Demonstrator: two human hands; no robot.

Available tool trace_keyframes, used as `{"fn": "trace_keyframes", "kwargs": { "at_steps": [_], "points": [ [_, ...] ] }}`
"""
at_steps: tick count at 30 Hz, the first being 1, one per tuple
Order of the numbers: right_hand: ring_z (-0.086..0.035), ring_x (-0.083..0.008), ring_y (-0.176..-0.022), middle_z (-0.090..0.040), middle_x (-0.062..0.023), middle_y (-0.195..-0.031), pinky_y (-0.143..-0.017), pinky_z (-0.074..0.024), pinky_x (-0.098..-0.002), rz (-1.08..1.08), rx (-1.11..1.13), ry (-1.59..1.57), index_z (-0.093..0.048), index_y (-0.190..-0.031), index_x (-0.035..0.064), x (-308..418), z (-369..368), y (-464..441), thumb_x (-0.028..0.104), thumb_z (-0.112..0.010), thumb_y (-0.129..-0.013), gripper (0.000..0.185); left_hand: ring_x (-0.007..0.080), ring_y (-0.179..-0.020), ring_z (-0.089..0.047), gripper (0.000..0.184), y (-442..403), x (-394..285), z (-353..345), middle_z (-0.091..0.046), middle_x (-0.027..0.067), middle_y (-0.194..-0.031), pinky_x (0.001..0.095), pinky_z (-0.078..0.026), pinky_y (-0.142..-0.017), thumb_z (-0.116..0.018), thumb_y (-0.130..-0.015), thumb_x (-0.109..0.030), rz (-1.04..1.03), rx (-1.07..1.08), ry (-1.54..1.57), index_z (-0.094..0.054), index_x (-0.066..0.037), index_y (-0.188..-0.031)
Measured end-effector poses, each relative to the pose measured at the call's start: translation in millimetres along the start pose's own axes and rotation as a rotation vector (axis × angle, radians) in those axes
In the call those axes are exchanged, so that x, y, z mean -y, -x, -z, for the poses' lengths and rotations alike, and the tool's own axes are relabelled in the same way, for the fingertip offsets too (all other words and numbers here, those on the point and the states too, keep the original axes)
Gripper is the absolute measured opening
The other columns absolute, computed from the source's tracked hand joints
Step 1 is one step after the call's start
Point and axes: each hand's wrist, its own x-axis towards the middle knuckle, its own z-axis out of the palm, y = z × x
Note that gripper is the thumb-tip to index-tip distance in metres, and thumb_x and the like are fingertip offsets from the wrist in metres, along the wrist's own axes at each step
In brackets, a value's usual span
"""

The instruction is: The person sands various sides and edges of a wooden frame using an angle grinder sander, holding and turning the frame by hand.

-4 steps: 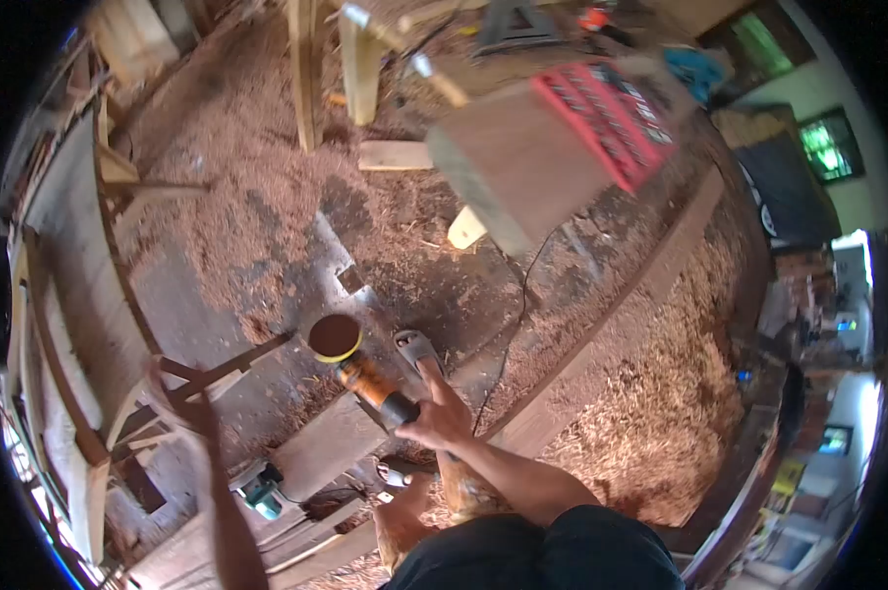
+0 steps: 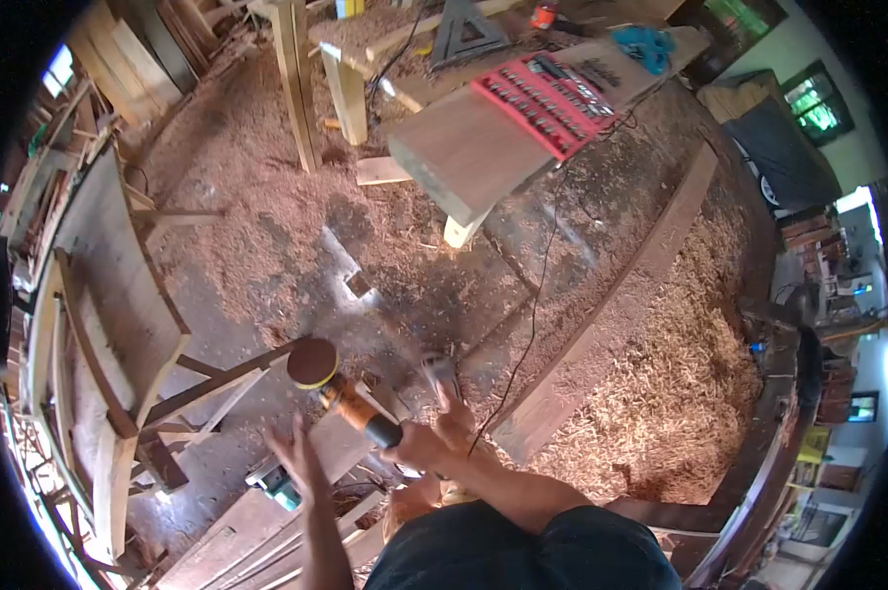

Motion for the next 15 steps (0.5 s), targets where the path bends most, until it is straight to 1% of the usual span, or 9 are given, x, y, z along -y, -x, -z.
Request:
{"fn": "trace_keyframes", "kwargs": {
  "at_steps": [1, 3, 5, 6, 7, 10, 12, 13, 15],
  "points": [
    [-0.072, -0.0393, -0.095, -0.073, -0.0271, -0.096, -0.084, -0.0563, -0.0457, 0.065, -0.016, -0.063, -0.068, -0.111, -0.0050, -4.2, -28.3, 15.8, 0.048, -0.077, -0.073, 0.066, 0.0335, -0.149, -0.028, 0.099, 23.8, 34.4, 12.8, -0.022, 0.0253, -0.164, 0.0498, -0.022, -0.122, -0.074, -0.094, -0.040, 0.181, -0.007, 0.104, -0.013, -0.002, -0.162],
    [-0.073, -0.0357, -0.091, -0.074, -0.0228, -0.095, -0.084, -0.0561, -0.0441, 0.041, 0.119, 0.000, -0.070, -0.109, 0.0014, 21.9, -44.7, 65.1, 0.045, -0.080, -0.075, 0.056, 0.0286, -0.134, -0.049, 0.082, 87.2, 31.6, 34.5, -0.051, 0.0207, -0.145, 0.0462, -0.039, -0.111, -0.075, -0.094, -0.034, 0.510, -0.005, 0.300, -0.029, -0.004, -0.155],
    [-0.072, -0.0399, -0.088, -0.073, -0.0255, -0.091, -0.084, -0.0556, -0.0468, 0.145, 0.232, 0.037, -0.071, -0.109, 0.0014, 46.6, -43.1, 102.4, 0.046, -0.078, -0.076, 0.056, 0.0205, -0.102, -0.065, 0.049, 117.6, 42.5, 50.8, -0.065, 0.0083, -0.110, 0.0379, -0.053, -0.088, -0.074, -0.095, -0.025, 0.501, 0.257, 0.465, -0.049, -0.007, -0.134],
    [-0.072, -0.0410, -0.091, -0.073, -0.0264, -0.095, -0.084, -0.0550, -0.0483, 0.219, 0.248, 0.050, -0.071, -0.111, 0.0017, 50.1, -38.8, 113.4, 0.048, -0.078, -0.077, 0.057, 0.0149, -0.081, -0.063, 0.024, 126.6, 41.3, 52.1, -0.061, 0.0015, -0.091, 0.0318, -0.055, -0.070, -0.073, -0.095, -0.015, 0.464, 0.196, 0.536, -0.056, -0.010, -0.111],
    [-0.071, -0.0421, -0.093, -0.072, -0.0272, -0.098, -0.084, -0.0545, -0.0498, 0.286, 0.267, 0.071, -0.070, -0.112, 0.0019, 50.8, -31.7, 125.6, 0.049, -0.077, -0.078, 0.058, 0.0153, -0.079, -0.065, 0.020, 136.7, 40.7, 56.1, -0.064, 0.0026, -0.090, 0.0330, -0.056, -0.071, -0.072, -0.093, -0.015, 0.504, 0.097, 0.552, -0.059, -0.010, -0.108],
    [-0.070, -0.0416, -0.098, -0.072, -0.0247, -0.107, -0.088, -0.0527, -0.0520, 0.617, 0.358, 0.134, -0.071, -0.112, 0.0040, 49.9, -8.5, 145.5, 0.047, -0.075, -0.080, 0.053, 0.0195, -0.078, -0.067, 0.019, 144.4, 31.2, 86.6, -0.067, 0.0063, -0.087, 0.0389, -0.060, -0.072, -0.068, -0.091, -0.025, 0.459, 0.123, 0.693, -0.063, -0.008, -0.098],
    [-0.069, -0.0403, -0.099, -0.071, -0.0229, -0.108, -0.089, -0.0520, -0.0521, 0.719, 0.490, 0.404, -0.071, -0.110, 0.0056, 23.3, -2.5, 143.9, 0.041, -0.073, -0.082, 0.046, 0.0252, -0.076, -0.069, 0.025, 145.7, 16.8, 124.7, -0.070, 0.0089, -0.083, 0.0457, -0.061, -0.069, -0.065, -0.092, -0.033, 0.503, 0.157, 0.869, -0.067, -0.009, -0.089],
    [-0.069, -0.0396, -0.100, -0.071, -0.0220, -0.109, -0.090, -0.0517, -0.0522, 0.771, 0.549, 0.548, -0.071, -0.109, 0.0064, 8.2, 5.6, 137.3, 0.038, -0.072, -0.083, 0.042, 0.0279, -0.073, -0.071, 0.028, 150.7, 4.7, 138.7, -0.072, 0.0086, -0.082, 0.0469, -0.062, -0.067, -0.064, -0.092, -0.037, 0.405, 0.045, 0.852, -0.068, -0.010, -0.089],
    [-0.070, -0.0356, -0.098, -0.072, -0.0181, -0.100, -0.088, -0.0516, -0.0507, 0.808, 0.412, 0.786, -0.070, -0.104, 0.0066, -22.7, 36.2, 116.3, 0.031, -0.071, -0.080, 0.034, 0.0241, -0.069, -0.071, 0.028, 139.3, 41.9, 197.6, -0.072, 0.0071, -0.080, 0.0418, -0.061, -0.058, -0.066, -0.092, -0.039, 0.431, 0.075, 1.063, -0.067, -0.011, -0.087]
  ]
}}
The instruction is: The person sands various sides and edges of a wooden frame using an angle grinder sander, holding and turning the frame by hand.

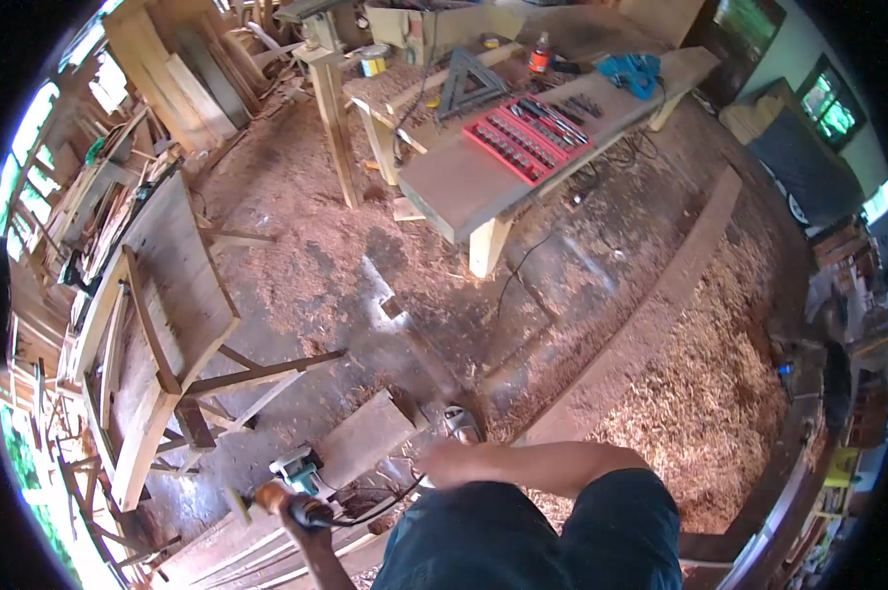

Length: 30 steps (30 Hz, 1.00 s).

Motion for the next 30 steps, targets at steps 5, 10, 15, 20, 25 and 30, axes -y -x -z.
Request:
{"fn": "trace_keyframes", "kwargs": {
  "at_steps": [5, 10, 15, 20, 25, 30],
  "points": [
    [-0.068, -0.0373, -0.088, -0.068, -0.0206, -0.083, -0.081, -0.0532, -0.0533, -0.292, -0.401, 0.090, -0.076, -0.085, 0.0078, -149.1, 25.1, 56.1, 0.010, -0.067, -0.073, 0.016, 0.0145, -0.057, -0.063, 0.030, 76.4, -60.0, 39.4, -0.068, 0.0001, -0.077, 0.0319, -0.051, -0.046, -0.067, -0.090, -0.045, -0.247, -0.139, -0.059, -0.065, -0.015, -0.094],
    [-0.065, -0.0432, -0.105, -0.069, -0.0214, -0.106, -0.093, -0.0511, -0.0524, -0.784, -0.335, 0.003, -0.070, -0.107, 0.0075, -163.4, 78.2, 79.5, 0.014, -0.061, -0.086, 0.023, 0.0157, -0.072, -0.066, 0.031, 137.4, -79.1, 67.7, -0.067, 0.0025, -0.087, 0.0345, -0.057, -0.059, -0.068, -0.091, -0.039, -0.737, -0.580, 0.015, -0.064, -0.010, -0.102],
    [-0.065, -0.0459, -0.102, -0.069, -0.0258, -0.101, -0.087, -0.0505, -0.0537, -0.638, -0.336, 0.154, -0.069, -0.098, 0.0034, -92.3, 93.4, 61.6, 0.020, -0.056, -0.091, 0.022, 0.0188, -0.088, -0.066, 0.033, 210.0, -93.6, 93.3, -0.065, 0.0088, -0.099, 0.0326, -0.060, -0.075, -0.072, -0.087, -0.026, -0.814, -0.544, 0.151, -0.061, -0.003, -0.109],
    [-0.064, -0.0476, -0.097, -0.068, -0.0253, -0.097, -0.083, -0.0501, -0.0549, -0.565, -0.245, 0.206, -0.066, -0.095, 0.0012, -5.5, 109.2, 32.8, 0.023, -0.060, -0.094, 0.022, 0.0216, -0.095, -0.067, 0.040, 239.3, -101.8, 149.5, -0.066, 0.0114, -0.104, 0.0346, -0.060, -0.081, -0.072, -0.088, -0.025, -0.774, -0.627, 0.219, -0.059, -0.001, -0.115],
    [-0.064, -0.0474, -0.094, -0.068, -0.0243, -0.094, -0.082, -0.0507, -0.0550, -0.450, -0.163, 0.257, -0.063, -0.093, 0.0010, 127.0, 83.3, -4.7, 0.023, -0.060, -0.097, 0.023, 0.0214, -0.089, -0.066, 0.034, 256.3, -120.3, 194.9, -0.066, 0.0104, -0.100, 0.0336, -0.059, -0.077, -0.072, -0.087, -0.022, -0.708, -0.605, 0.241, -0.060, 0.000, -0.110],
    [-0.064, -0.0467, -0.089, -0.066, -0.0241, -0.088, -0.078, -0.0502, -0.0548, -0.218, -0.201, 0.209, -0.062, -0.090, 0.0011, 186.8, 68.8, -56.3, 0.022, -0.062, -0.095, 0.021, 0.0225, -0.085, -0.066, 0.027, 271.7, -139.1, 226.9, -0.066, 0.0111, -0.092, 0.0343, -0.058, -0.075, -0.068, -0.088, -0.021, -0.642, -0.559, 0.232, -0.063, 0.000, -0.106]
  ]
}}
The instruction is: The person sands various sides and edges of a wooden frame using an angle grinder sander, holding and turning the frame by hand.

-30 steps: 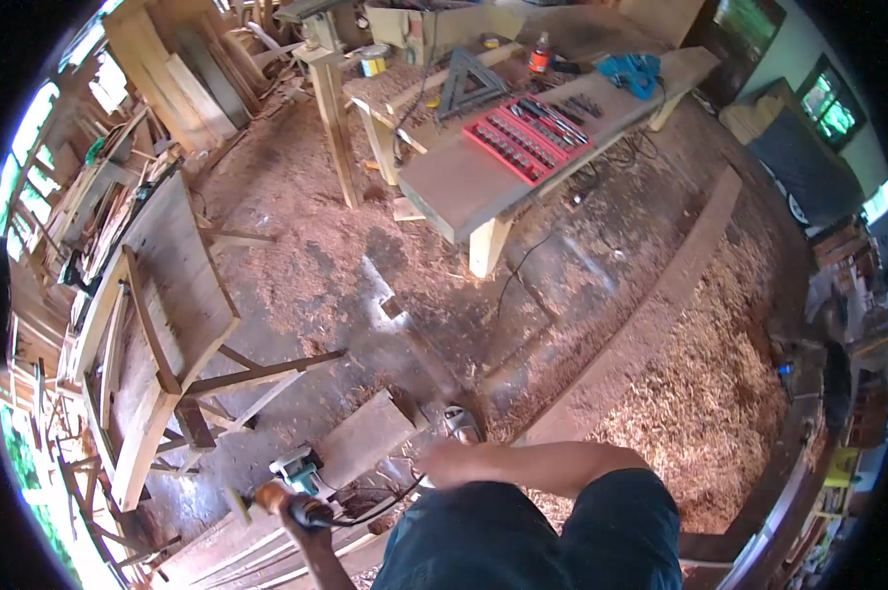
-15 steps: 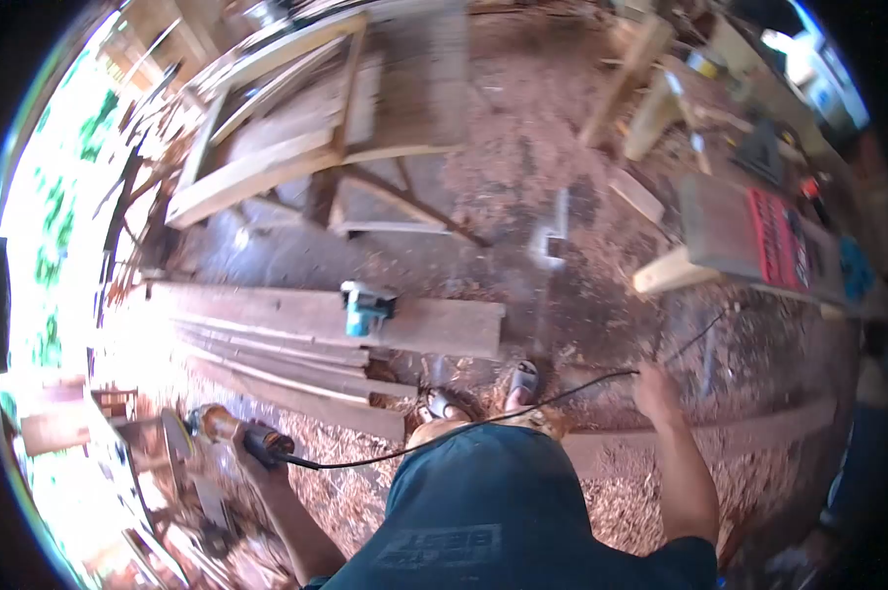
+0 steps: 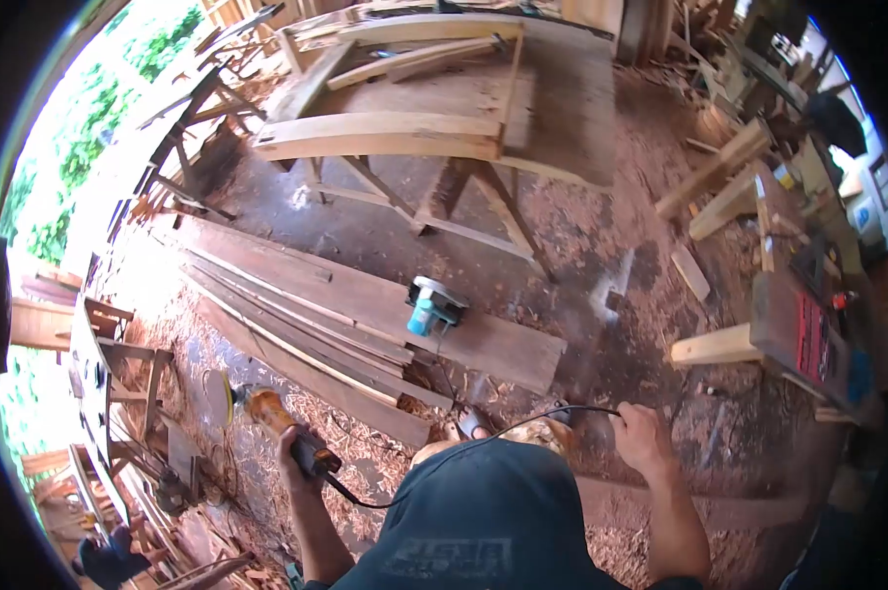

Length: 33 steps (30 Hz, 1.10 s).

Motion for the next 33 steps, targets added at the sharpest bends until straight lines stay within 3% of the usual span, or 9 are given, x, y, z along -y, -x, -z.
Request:
{"fn": "trace_keyframes", "kwargs": {
  "at_steps": [9, 14, 18, 19, 21, 23, 26, 28, 33],
  "points": [
    [-0.064, -0.0463, -0.089, -0.065, -0.0233, -0.086, -0.077, -0.0500, -0.0546, 0.196, -0.040, 0.006, -0.062, -0.088, 0.0018, 98.3, -26.2, -79.8, 0.025, -0.063, -0.095, 0.024, 0.0235, -0.080, -0.070, 0.037, -20.5, -33.1, 0.2, -0.071, 0.0161, -0.092, 0.0345, -0.059, -0.072, -0.071, -0.087, -0.021, -0.036, 0.022, -0.073, -0.066, 0.004, -0.113],
    [-0.063, -0.0473, -0.094, -0.067, -0.0246, -0.092, -0.079, -0.0500, -0.0537, 0.029, -0.052, 0.023, -0.063, -0.089, 0.0015, 93.6, -55.2, -164.1, 0.026, -0.063, -0.095, 0.025, 0.0223, -0.085, -0.072, 0.031, -50.8, -48.9, -64.5, -0.072, 0.0150, -0.093, 0.0354, -0.061, -0.076, -0.068, -0.089, -0.018, 0.014, 0.223, -0.010, -0.065, 0.003, -0.113],
    [-0.069, -0.0404, -0.107, -0.072, -0.0239, -0.108, -0.092, -0.0541, -0.0465, -0.004, -0.120, 0.021, -0.069, -0.113, 0.0017, 124.8, -84.0, -218.3, 0.033, -0.073, -0.088, 0.040, 0.0232, -0.076, -0.070, 0.036, -90.7, -50.8, -126.2, -0.070, 0.0160, -0.094, 0.0348, -0.061, -0.069, -0.069, -0.087, -0.016, 0.025, 0.445, -0.113, -0.060, 0.005, -0.115],
    [-0.069, -0.0354, -0.113, -0.072, -0.0241, -0.116, -0.096, -0.0542, -0.0405, -0.020, -0.044, -0.176, -0.064, -0.124, -0.0018, 157.2, -80.2, -232.5, 0.039, -0.079, -0.083, 0.060, 0.0223, -0.075, -0.070, 0.037, -98.3, -52.0, -143.4, -0.070, 0.0144, -0.092, 0.0345, -0.061, -0.066, -0.071, -0.085, -0.016, 0.032, 0.492, -0.134, -0.061, 0.004, -0.114],
    [-0.067, -0.0257, -0.115, -0.070, -0.0145, -0.123, -0.096, -0.0535, -0.0395, 0.019, 0.332, -0.954, -0.061, -0.131, -0.0001, 208.5, -95.1, -266.1, 0.043, -0.070, -0.095, 0.057, 0.0183, -0.074, -0.069, 0.037, -127.0, -40.8, -170.0, -0.069, 0.0100, -0.092, 0.0325, -0.059, -0.065, -0.075, -0.084, -0.018, 0.010, 0.593, -0.242, -0.062, 0.002, -0.112],
    [-0.067, -0.0247, -0.111, -0.067, -0.0097, -0.124, -0.095, -0.0538, -0.0416, 0.102, 0.478, -1.363, -0.056, -0.137, 0.0014, 282.6, -75.8, -259.1, 0.046, -0.063, -0.100, 0.059, 0.0169, -0.084, -0.069, 0.041, -145.0, -26.9, -195.4, -0.069, 0.0086, -0.097, 0.0321, -0.057, -0.076, -0.078, -0.082, -0.018, -0.046, 0.691, -0.299, -0.061, 0.001, -0.114],
    [-0.066, -0.0257, -0.108, -0.066, -0.0118, -0.124, -0.095, -0.0540, -0.0412, 0.176, 0.536, -1.687, -0.051, -0.141, 0.0005, 347.0, -75.5, -277.1, 0.051, -0.061, -0.099, 0.066, 0.0169, -0.099, -0.065, 0.056, -153.1, -32.3, -220.3, -0.065, 0.0087, -0.110, 0.0326, -0.055, -0.088, -0.077, -0.086, -0.023, 0.239, 0.931, -0.325, -0.050, -0.001, -0.130],
    [-0.066, -0.0273, -0.105, -0.066, -0.0169, -0.118, -0.094, -0.0544, -0.0410, 0.214, 0.665, -1.732, -0.055, -0.131, -0.0004, 360.7, -61.9, -288.8, 0.051, -0.065, -0.095, 0.064, 0.0160, -0.107, -0.061, 0.058, -173.1, -3.7, -228.1, -0.062, 0.0077, -0.118, 0.0325, -0.051, -0.093, -0.077, -0.086, -0.029, -0.012, 1.080, -0.389, -0.053, -0.002, -0.131],
    [-0.067, -0.0266, -0.096, -0.068, -0.0145, -0.104, -0.086, -0.0574, -0.0387, 0.061, 0.367, -1.779, -0.058, -0.122, -0.0023, 388.1, -55.0, -310.8, 0.047, -0.075, -0.087, 0.063, 0.0220, -0.114, -0.061, 0.071, -213.2, -70.8, -253.4, -0.063, 0.0141, -0.121, 0.0375, -0.049, -0.097, -0.073, -0.091, -0.047, 0.152, 1.308, -0.866, -0.049, 0.001, -0.137]
  ]
}}
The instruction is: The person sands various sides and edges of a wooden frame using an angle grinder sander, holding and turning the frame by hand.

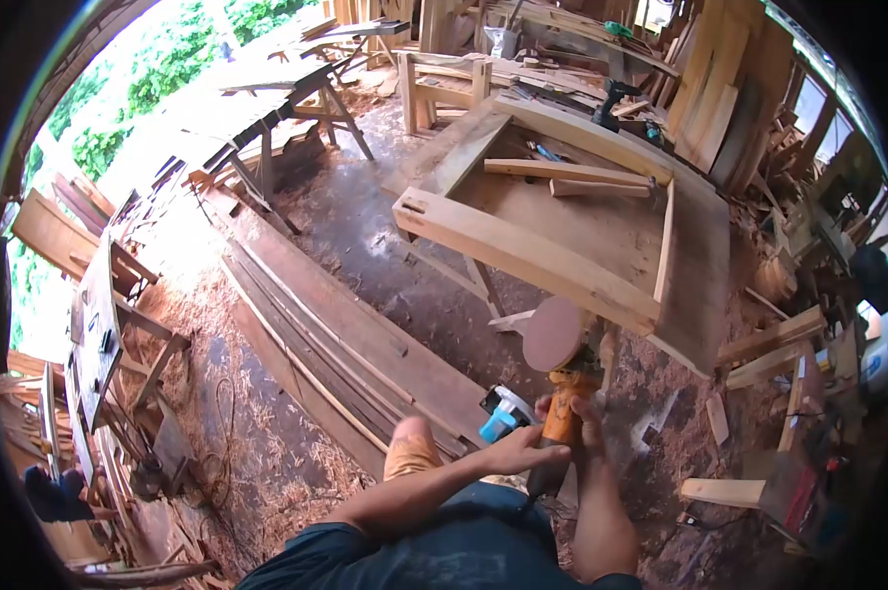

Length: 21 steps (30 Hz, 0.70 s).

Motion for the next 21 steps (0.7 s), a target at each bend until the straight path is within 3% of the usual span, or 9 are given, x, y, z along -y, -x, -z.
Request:
{"fn": "trace_keyframes", "kwargs": {
  "at_steps": [1, 2, 8, 11, 12, 16, 19, 20, 21],
  "points": [
    [-0.068, -0.0258, -0.094, -0.068, -0.0138, -0.102, -0.083, -0.0578, -0.0377, 0.016, -0.048, 0.048, -0.058, -0.121, -0.0023, 2.2, -5.1, -13.7, 0.046, -0.075, -0.087, 0.061, 0.0238, -0.115, -0.062, 0.074, -2.7, -8.6, 15.7, -0.063, 0.0164, -0.122, 0.0384, -0.049, -0.098, -0.072, -0.091, -0.051, 0.087, 0.014, -0.110, -0.048, 0.001, -0.138],
    [-0.068, -0.0249, -0.091, -0.068, -0.0131, -0.100, -0.081, -0.0583, -0.0366, 0.031, -0.104, 0.094, -0.059, -0.119, -0.0024, 9.0, -19.7, -24.1, 0.045, -0.075, -0.086, 0.060, 0.0307, -0.095, -0.071, 0.075, -4.1, 8.9, 19.5, -0.068, 0.0196, -0.095, 0.0403, -0.055, -0.083, -0.069, -0.093, -0.058, -0.107, -0.153, -0.182, -0.047, 0.000, -0.135],
    [-0.069, -0.0241, -0.084, -0.068, -0.0117, -0.092, -0.079, -0.0613, -0.0393, 0.060, -0.303, -0.079, -0.062, -0.111, -0.0009, 33.8, -75.4, -133.3, 0.028, -0.071, -0.089, 0.037, 0.0271, -0.114, -0.057, 0.107, -11.2, -29.3, 156.3, -0.056, 0.0205, -0.124, 0.0355, -0.048, -0.096, -0.077, -0.088, -0.023, -0.207, 0.239, -0.010, -0.001, -0.002, -0.161],
    [-0.070, -0.0242, -0.080, -0.069, -0.0123, -0.091, -0.073, -0.0618, -0.0396, 0.167, -0.620, -0.034, -0.061, -0.111, 0.0001, 46.9, -147.4, -188.5, 0.026, -0.071, -0.089, 0.036, 0.0274, -0.111, -0.058, 0.105, -35.5, -15.8, 219.0, -0.055, 0.0197, -0.126, 0.0353, -0.047, -0.098, -0.074, -0.089, -0.019, -0.275, 0.296, 0.079, -0.001, -0.002, -0.161],
    [-0.070, -0.0238, -0.075, -0.069, -0.0124, -0.091, -0.067, -0.0619, -0.0397, 0.187, -0.634, 0.020, -0.060, -0.113, 0.0010, 45.6, -145.9, -203.6, 0.022, -0.071, -0.088, 0.035, 0.0262, -0.109, -0.058, 0.101, -43.1, -18.0, 235.3, -0.055, 0.0198, -0.128, 0.0369, -0.051, -0.093, -0.073, -0.090, -0.017, -0.435, 0.248, -0.012, -0.002, -0.002, -0.161],
    [-0.069, -0.0218, -0.070, -0.068, -0.0100, -0.087, -0.063, -0.0603, -0.0361, 0.159, -0.671, 0.033, -0.059, -0.114, 0.0015, 26.4, -134.5, -246.8, 0.017, -0.072, -0.087, 0.034, 0.0236, -0.089, -0.067, 0.099, -39.9, -40.3, 293.5, -0.062, 0.0187, -0.115, 0.0377, -0.057, -0.074, -0.076, -0.088, -0.024, -0.025, 0.378, 0.207, -0.012, -0.006, -0.160],
    [-0.068, -0.0214, -0.068, -0.067, -0.0102, -0.089, -0.062, -0.0581, -0.0361, 0.141, -0.813, 0.193, -0.059, -0.112, 0.0039, 37.4, -163.5, -265.9, 0.018, -0.071, -0.088, 0.030, 0.0250, -0.079, -0.069, 0.093, -44.2, -83.3, 333.4, -0.069, 0.0146, -0.096, 0.0368, -0.056, -0.072, -0.081, -0.082, -0.034, 0.085, 0.402, -0.517, -0.030, -0.011, -0.157],
    [-0.067, -0.0205, -0.066, -0.067, -0.0103, -0.091, -0.060, -0.0582, -0.0363, 0.135, -0.829, 0.210, -0.055, -0.116, 0.0034, 37.4, -159.0, -270.6, 0.018, -0.072, -0.090, 0.035, 0.0264, -0.079, -0.070, 0.086, -52.1, -37.6, 343.3, -0.071, 0.0113, -0.082, 0.0361, -0.056, -0.073, -0.084, -0.076, -0.042, -0.109, 0.323, -0.540, -0.047, -0.014, -0.149],
    [-0.068, -0.0206, -0.072, -0.067, -0.0107, -0.094, -0.064, -0.0584, -0.0358, 0.152, -0.893, 0.260, -0.053, -0.120, 0.0031, 41.7, -162.3, -273.4, 0.020, -0.074, -0.089, 0.041, 0.0282, -0.090, -0.071, 0.071, -58.2, -33.2, 358.4, -0.073, 0.0141, -0.099, 0.0375, -0.056, -0.083, -0.082, -0.080, -0.032, -0.197, 0.323, -0.195, -0.055, -0.011, -0.142]
  ]
}}
